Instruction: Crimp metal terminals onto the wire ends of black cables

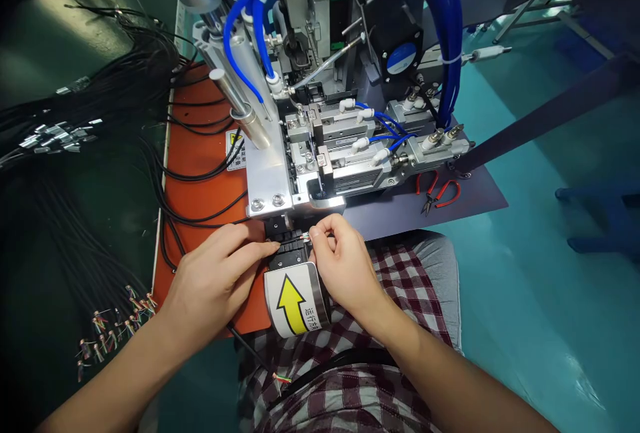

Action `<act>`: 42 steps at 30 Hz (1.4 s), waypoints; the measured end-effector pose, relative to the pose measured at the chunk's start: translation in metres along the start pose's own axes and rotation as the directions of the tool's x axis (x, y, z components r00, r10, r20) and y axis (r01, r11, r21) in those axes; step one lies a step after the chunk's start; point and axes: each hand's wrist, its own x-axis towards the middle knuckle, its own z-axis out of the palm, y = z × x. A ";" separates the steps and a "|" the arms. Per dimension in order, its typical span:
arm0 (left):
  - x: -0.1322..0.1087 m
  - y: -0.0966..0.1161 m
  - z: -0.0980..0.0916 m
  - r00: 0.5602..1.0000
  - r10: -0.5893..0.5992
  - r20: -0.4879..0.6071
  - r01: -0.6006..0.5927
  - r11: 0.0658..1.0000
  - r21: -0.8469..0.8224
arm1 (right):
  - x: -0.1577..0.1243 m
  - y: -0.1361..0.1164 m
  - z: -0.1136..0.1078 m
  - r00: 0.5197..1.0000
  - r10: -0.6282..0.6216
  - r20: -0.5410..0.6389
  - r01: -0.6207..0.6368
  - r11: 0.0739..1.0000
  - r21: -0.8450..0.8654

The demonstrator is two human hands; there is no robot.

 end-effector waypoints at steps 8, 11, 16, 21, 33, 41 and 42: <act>0.001 -0.013 -0.004 0.997 0.025 0.067 -0.012 0.983 -0.182 | 0.001 -0.002 0.001 0.999 0.032 -0.006 -0.032 0.997 0.064; 0.000 -0.016 -0.002 0.998 0.041 0.052 -0.031 0.983 -0.181 | 0.002 0.001 0.001 1.000 -0.018 -0.002 0.018 0.998 0.053; -0.001 -0.015 0.002 0.996 0.089 -0.017 -0.090 0.976 -0.197 | 0.000 0.004 0.000 0.990 -0.141 -0.021 0.138 0.986 -0.090; 0.001 -0.016 -0.002 0.994 0.098 0.042 -0.088 0.978 -0.191 | 0.004 -0.003 -0.004 0.999 0.027 0.041 -0.025 0.999 -0.028; 0.002 -0.018 -0.001 0.996 0.084 0.038 -0.073 0.969 -0.237 | 0.001 0.005 -0.012 0.994 0.007 0.110 -0.018 0.995 0.102; 0.002 -0.018 -0.002 0.995 0.092 0.034 -0.082 0.969 -0.232 | 0.004 -0.004 -0.015 0.991 0.023 0.132 -0.036 0.994 0.100; 0.002 -0.018 -0.002 0.995 0.090 0.038 -0.079 0.969 -0.233 | 0.005 -0.005 -0.016 0.990 0.030 0.138 -0.044 0.994 0.102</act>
